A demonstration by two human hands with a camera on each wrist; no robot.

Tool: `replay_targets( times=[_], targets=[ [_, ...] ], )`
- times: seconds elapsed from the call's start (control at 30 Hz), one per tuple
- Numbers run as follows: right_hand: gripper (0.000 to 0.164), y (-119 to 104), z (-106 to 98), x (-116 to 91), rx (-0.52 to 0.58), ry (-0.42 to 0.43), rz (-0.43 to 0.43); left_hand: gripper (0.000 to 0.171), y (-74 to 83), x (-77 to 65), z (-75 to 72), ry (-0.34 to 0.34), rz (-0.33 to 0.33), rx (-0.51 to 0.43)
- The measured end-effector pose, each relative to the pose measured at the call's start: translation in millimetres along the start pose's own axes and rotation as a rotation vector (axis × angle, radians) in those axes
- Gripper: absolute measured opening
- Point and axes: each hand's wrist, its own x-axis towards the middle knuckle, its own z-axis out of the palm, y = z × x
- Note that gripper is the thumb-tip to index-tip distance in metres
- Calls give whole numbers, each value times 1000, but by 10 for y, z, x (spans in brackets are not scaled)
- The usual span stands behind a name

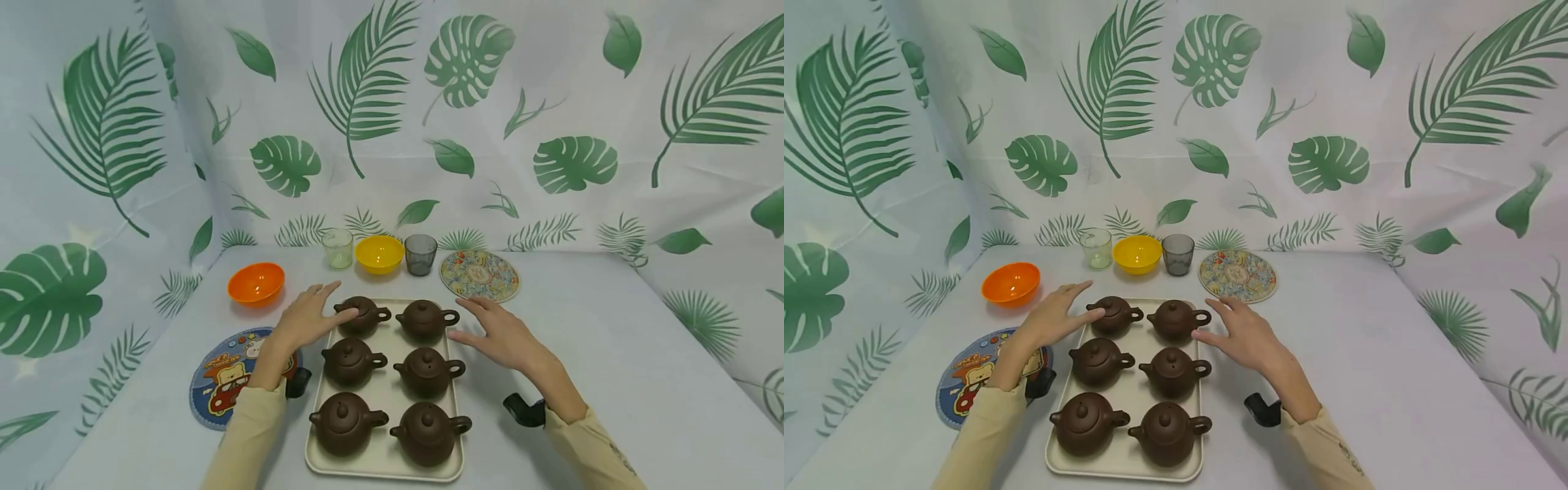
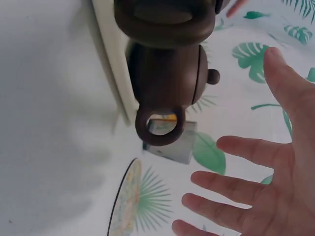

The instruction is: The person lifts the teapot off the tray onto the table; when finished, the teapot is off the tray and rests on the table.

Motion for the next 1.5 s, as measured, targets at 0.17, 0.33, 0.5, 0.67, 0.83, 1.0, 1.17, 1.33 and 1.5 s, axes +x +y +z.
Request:
replay_targets(
  times=[0.17, 0.33, 0.5, 0.67, 0.83, 1.0, 1.17, 1.33, 1.5],
  targets=[
    [71, 74, 13, 30, 44, 25, -6, 80, -110, 74, 18, 5, 42, -130],
    [67, 122, 34, 70, 93, 31, -28, 77, -194, 104, 27, 6, 36, -265],
    [59, 157, 61, 193, 139, 31, -105, 74, -266, 121, 63, -29, -41, -409],
    [56, 181, 75, 332, 209, -9, -164, 67, -289, 153, 146, -66, -165, -602],
    [49, 209, 102, 428, 263, -51, -210, 57, -306, 174, 217, -52, -214, -716],
    [41, 252, 141, 473, 266, -59, -212, 54, -334, 188, 291, -57, -223, -817],
    [33, 291, 184, 486, 284, -60, -175, 53, -353, 199, 372, -32, -235, -809],
    [24, 310, 229, 501, 295, -50, -165, 52, -361, 171, 397, -16, -249, -792],
    [19, 312, 256, 521, 327, -45, -153, 52, -380, 154, 407, -15, -262, -778]
  ],
)
